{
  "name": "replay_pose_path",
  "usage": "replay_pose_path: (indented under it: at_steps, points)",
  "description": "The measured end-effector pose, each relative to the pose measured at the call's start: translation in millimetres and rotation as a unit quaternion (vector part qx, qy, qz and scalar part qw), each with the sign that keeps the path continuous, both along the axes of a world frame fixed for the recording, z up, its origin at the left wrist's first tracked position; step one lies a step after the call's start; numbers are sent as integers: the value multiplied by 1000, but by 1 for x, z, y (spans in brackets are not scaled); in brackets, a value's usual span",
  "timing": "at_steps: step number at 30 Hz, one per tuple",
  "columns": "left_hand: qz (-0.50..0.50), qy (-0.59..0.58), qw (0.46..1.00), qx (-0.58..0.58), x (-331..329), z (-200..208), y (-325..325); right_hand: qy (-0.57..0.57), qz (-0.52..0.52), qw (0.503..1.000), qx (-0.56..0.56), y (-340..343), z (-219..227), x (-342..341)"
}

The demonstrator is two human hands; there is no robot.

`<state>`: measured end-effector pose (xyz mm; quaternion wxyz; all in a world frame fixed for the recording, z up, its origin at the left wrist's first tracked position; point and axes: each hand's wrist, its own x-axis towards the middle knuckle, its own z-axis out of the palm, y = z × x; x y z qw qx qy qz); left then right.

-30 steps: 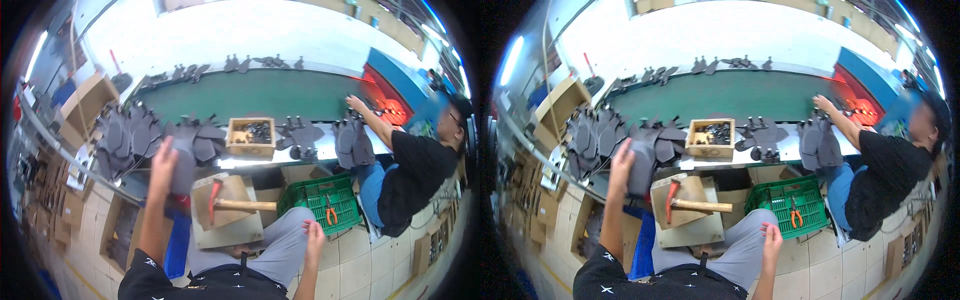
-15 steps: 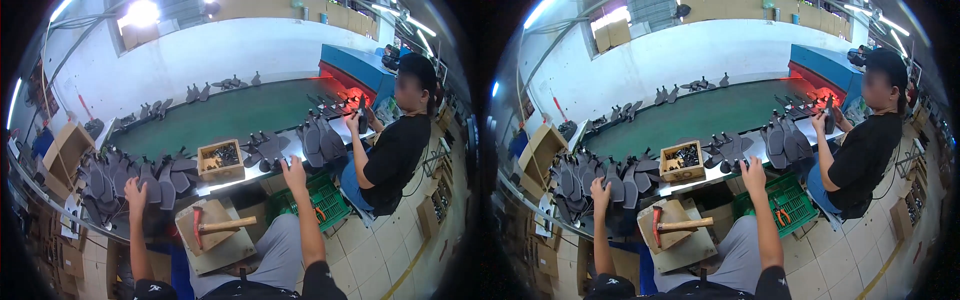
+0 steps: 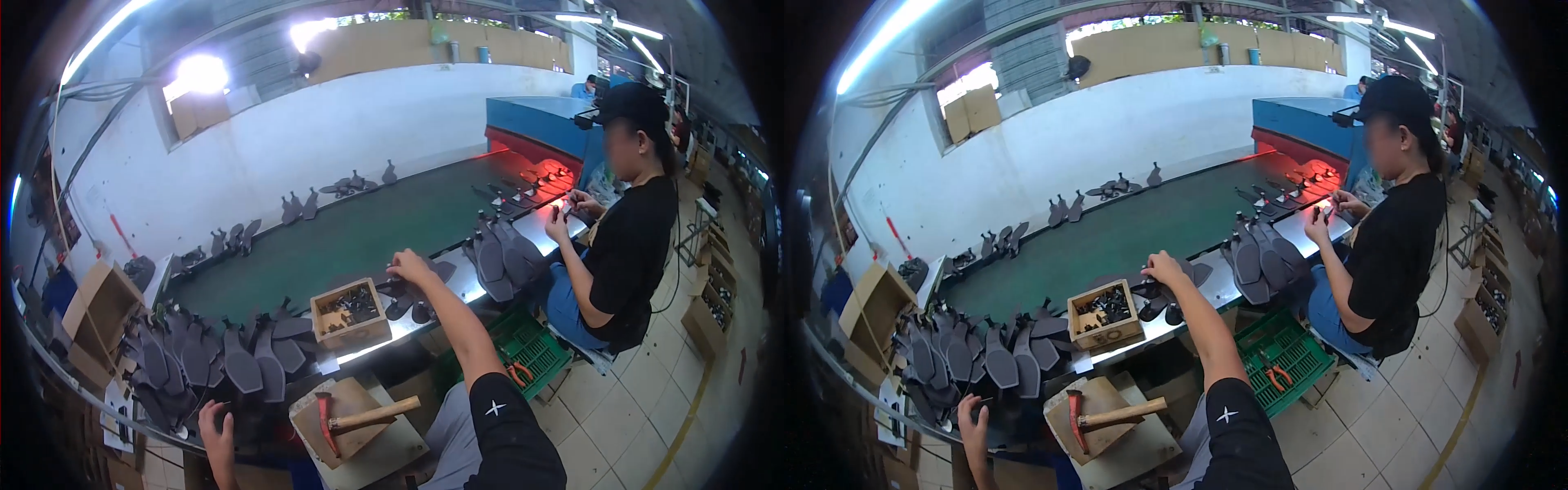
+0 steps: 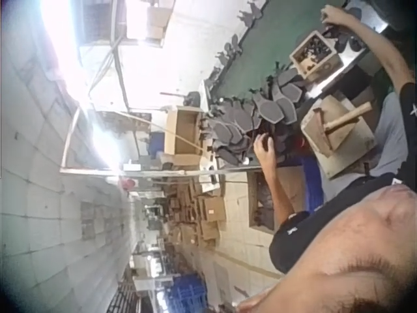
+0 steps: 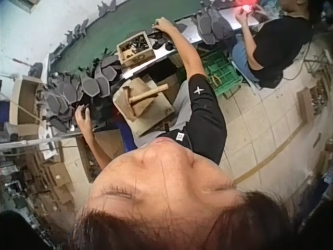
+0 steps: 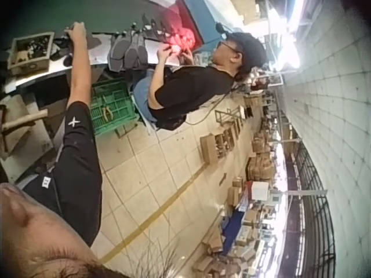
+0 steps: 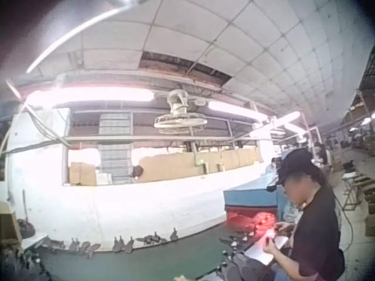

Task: Assembling and preparing shoe components using a hammer and pliers.

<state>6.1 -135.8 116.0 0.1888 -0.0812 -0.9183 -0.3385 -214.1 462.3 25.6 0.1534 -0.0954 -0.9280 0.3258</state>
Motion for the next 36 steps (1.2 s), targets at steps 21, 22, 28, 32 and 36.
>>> replay_pose_path:
  at_steps: [21, 22, 28, 32, 36]
  points:
    - [-297, 154, 931, 147, 79, 90, 172, 391, 431, 791, 187, -218, 250, 292]
    - [-327, 219, 916, 80, 77, 82, 168, 390, 502, 765, 99, -233, 243, 314]
    - [-355, -9, 828, 433, 134, 64, 143, 383, 576, 661, -292, -244, 170, 335]
    - [-190, 22, 883, 428, 122, 32, 143, 205, 200, 953, 97, -238, 46, 300]
    - [-202, -25, 858, 471, 124, 35, 137, -1, 189, 955, 228, -215, -32, 322]
